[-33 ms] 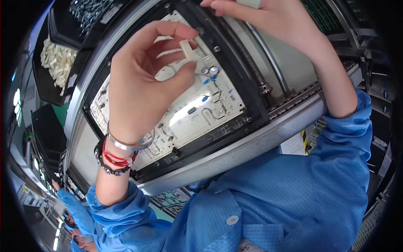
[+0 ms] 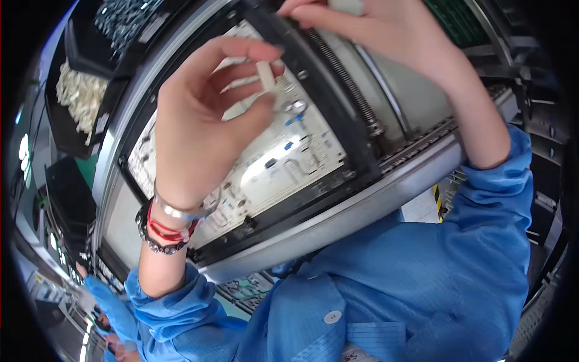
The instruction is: The recorder inserts electronic components onto a printed circuit board on a production line.
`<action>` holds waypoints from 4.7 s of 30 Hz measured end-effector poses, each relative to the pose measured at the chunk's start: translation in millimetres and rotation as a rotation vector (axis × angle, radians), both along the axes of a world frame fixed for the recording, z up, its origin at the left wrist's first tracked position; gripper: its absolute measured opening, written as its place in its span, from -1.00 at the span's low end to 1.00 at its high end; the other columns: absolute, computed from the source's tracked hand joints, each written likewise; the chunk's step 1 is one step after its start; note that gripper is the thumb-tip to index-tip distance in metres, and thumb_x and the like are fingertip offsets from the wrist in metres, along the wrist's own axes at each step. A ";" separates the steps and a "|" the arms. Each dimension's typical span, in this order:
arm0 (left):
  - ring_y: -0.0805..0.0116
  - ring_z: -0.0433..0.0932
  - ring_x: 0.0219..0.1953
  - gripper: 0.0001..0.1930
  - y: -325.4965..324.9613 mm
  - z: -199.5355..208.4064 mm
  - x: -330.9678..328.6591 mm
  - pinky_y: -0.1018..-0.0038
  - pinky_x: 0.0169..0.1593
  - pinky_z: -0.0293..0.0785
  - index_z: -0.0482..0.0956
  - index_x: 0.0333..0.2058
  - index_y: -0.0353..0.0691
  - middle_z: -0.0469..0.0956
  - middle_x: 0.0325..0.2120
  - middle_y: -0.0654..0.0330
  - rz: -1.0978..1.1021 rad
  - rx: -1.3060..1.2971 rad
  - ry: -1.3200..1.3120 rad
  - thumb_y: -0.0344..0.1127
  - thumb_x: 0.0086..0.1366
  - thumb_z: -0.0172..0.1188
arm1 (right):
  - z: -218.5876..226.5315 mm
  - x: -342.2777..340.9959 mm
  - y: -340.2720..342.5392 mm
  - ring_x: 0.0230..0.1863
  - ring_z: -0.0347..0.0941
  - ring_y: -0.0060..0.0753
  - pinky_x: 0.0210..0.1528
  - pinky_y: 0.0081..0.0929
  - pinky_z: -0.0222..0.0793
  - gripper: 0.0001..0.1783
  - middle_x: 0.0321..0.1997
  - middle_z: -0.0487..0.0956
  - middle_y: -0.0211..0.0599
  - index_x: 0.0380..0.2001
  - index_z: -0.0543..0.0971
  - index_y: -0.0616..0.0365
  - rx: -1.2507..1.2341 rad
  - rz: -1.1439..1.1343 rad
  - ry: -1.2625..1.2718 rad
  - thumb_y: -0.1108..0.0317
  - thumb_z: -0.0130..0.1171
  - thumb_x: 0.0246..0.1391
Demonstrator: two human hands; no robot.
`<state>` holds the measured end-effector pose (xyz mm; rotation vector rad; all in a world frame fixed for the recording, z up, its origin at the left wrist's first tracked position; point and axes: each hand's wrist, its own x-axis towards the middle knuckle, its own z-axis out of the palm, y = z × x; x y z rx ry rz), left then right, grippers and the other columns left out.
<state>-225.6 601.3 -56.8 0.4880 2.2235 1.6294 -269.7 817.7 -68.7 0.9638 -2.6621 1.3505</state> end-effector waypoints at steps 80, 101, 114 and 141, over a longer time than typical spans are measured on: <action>0.18 0.48 -0.41 -0.81 -11.5 -25.0 0.9 0.40 -0.33 0.42 0.48 -0.51 -0.25 0.45 -0.43 0.17 -0.016 -0.684 0.491 -0.54 -0.15 0.29 | -33.1 5.8 -4.1 -0.43 0.42 -0.34 -0.35 -0.44 0.31 -0.85 -0.50 0.51 -0.31 -0.34 0.56 0.17 0.078 0.129 0.285 0.39 0.08 0.02; 0.01 0.38 -0.21 -0.79 -262.4 -51.6 344.5 0.33 -0.10 0.34 0.46 -0.25 -0.33 0.41 -0.27 0.02 1.526 -1.096 0.493 -0.50 0.10 0.00 | -49.4 55.6 -114.1 -0.46 0.47 0.11 -0.40 -0.14 0.33 -0.46 -0.58 0.49 0.10 -0.61 0.53 0.30 0.419 0.145 -0.034 -0.04 -0.02 0.07; -0.02 0.51 -0.31 -0.84 -253.3 -192.4 528.3 0.22 -0.24 0.47 0.61 -0.50 -0.26 0.51 -0.43 -0.04 1.619 -1.335 -0.347 -0.29 0.08 0.15 | -41.5 108.6 -291.7 -0.31 0.48 0.05 -0.21 -0.12 0.37 -0.37 -0.45 0.55 0.03 -0.57 0.58 0.21 0.434 0.612 0.181 -0.09 -0.24 0.16; -0.04 0.05 0.23 -0.39 -115.5 98.1 317.7 0.19 0.25 -0.10 0.07 0.18 -0.39 0.09 0.19 -0.09 1.174 -0.973 0.801 -0.34 0.18 0.04 | 26.5 155.2 -95.0 -0.49 0.42 -0.55 -0.44 -0.62 0.35 -0.74 -0.47 0.52 -0.37 -0.31 0.49 0.20 -0.842 0.095 -0.685 0.21 -0.01 0.17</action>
